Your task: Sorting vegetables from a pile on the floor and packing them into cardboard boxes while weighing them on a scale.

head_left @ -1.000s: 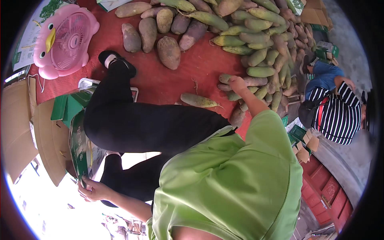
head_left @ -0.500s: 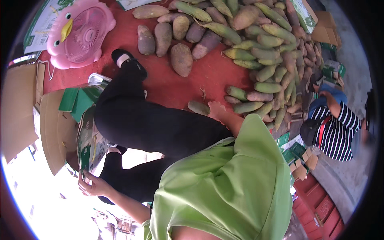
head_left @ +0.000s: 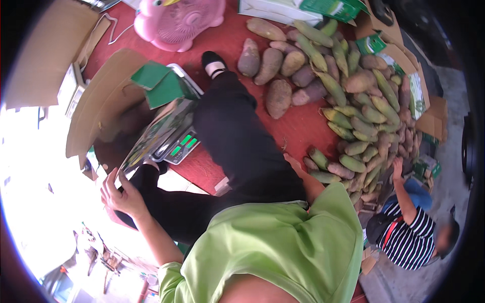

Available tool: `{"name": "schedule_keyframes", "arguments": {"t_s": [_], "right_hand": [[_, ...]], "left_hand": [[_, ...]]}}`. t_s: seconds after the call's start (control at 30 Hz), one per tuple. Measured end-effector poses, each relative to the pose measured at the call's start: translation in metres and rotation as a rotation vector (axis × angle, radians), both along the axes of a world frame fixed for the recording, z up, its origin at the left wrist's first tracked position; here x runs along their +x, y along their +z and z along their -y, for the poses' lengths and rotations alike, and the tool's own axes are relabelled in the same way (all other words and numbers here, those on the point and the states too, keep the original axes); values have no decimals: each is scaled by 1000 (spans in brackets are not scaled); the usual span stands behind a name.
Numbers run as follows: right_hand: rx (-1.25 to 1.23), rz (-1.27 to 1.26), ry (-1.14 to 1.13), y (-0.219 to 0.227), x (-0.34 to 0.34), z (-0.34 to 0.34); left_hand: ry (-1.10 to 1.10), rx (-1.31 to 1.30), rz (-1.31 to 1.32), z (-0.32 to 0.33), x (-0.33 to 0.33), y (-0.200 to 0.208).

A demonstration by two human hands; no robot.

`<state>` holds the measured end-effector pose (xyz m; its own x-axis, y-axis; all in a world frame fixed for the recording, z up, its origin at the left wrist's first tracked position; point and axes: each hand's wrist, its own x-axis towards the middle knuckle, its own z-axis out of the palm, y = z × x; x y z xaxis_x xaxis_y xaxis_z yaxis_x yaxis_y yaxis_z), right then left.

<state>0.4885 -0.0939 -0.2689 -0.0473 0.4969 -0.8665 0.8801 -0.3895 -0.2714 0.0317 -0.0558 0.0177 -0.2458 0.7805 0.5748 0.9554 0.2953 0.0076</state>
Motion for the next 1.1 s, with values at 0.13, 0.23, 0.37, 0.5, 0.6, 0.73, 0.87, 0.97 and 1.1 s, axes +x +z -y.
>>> {"name": "schedule_keyframes", "arguments": {"t_s": [0.13, 0.23, 0.37, 0.5, 0.6, 0.73, 0.87, 0.97, 1.1], "right_hand": [[65, -52, -33, -35, 38, 23], [113, -122, -51, -67, 96, 33], [189, -145, -175, -106, 113, 24], [273, -146, -275, -108, 143, -5], [295, 30, -38, 19, 59, -75], [505, -233, -485, 111, 40, -134], [637, -344, -409, 204, -23, -204], [912, -376, -160, 240, -45, -247], [1123, -446, 263, 341, -136, -277]], "left_hand": [[17, -10, 52, -9, 7, 6], [69, -48, 88, 2, 3, 15], [28, -60, 122, -4, 4, 12], [2, -49, 179, 2, -2, 11], [24, -48, 129, 14, 4, 21], [-41, -2, 198, 9, -1, 15], [-65, 11, 218, 10, -4, 17], [-100, 46, 209, 6, -7, 16], [-76, 114, 210, 7, -8, 11]]}}
